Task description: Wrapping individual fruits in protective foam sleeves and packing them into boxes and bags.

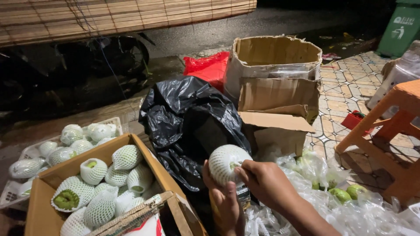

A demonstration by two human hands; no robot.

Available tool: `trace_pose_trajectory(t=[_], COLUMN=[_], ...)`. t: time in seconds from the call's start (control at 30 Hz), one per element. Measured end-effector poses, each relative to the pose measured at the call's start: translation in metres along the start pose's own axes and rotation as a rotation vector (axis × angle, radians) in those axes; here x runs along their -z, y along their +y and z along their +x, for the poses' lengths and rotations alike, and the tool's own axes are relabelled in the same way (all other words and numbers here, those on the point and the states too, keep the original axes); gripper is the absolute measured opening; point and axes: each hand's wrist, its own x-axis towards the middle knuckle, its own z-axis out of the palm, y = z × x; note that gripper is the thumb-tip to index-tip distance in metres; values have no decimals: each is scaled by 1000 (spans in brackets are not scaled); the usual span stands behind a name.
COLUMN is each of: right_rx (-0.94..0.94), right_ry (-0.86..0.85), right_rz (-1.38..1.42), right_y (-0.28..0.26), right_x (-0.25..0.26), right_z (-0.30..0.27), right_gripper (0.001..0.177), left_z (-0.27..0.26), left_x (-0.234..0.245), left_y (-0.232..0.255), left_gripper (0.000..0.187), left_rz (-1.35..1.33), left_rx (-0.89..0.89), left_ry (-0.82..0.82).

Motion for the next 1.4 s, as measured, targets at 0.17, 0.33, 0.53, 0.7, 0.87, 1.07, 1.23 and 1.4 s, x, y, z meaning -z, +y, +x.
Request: trace_pose_trajectory(t=[0.17,0.33,0.53,0.7,0.87,1.07,1.23,1.4], right_rx=[-6,-114,-71,-89,-255,-427,-378,-403], right_ry=[0,-45,-56,-104,-279,-358,-323,-288], right_rz=[-15,57,74,250,146,119,13,-3], right_y=[2,-13,-9,-19,-41,-54,-51,-50], right_x=[-3,7,5,17,40,56,55,54], right_z=[2,2,2,-1,-3,-7,-10,-12], right_gripper=[35,37,48,49,31,39,40,42], left_z=[6,0,12,3,-4,-5,-10,-16], left_x=[-19,-23,-22,-24,-25,-27,-31,-33], left_y=[-26,-16,-39,-8,5,-33,-18,-7], left_gripper=[115,119,84,69,70,68,67,70], left_rz=[-445,-402,10,-173,-100,5,-103,-141], left_rx=[-98,10,-76,75,174,-134,22,57], left_ry=[17,78,239,230,325,340,302,292])
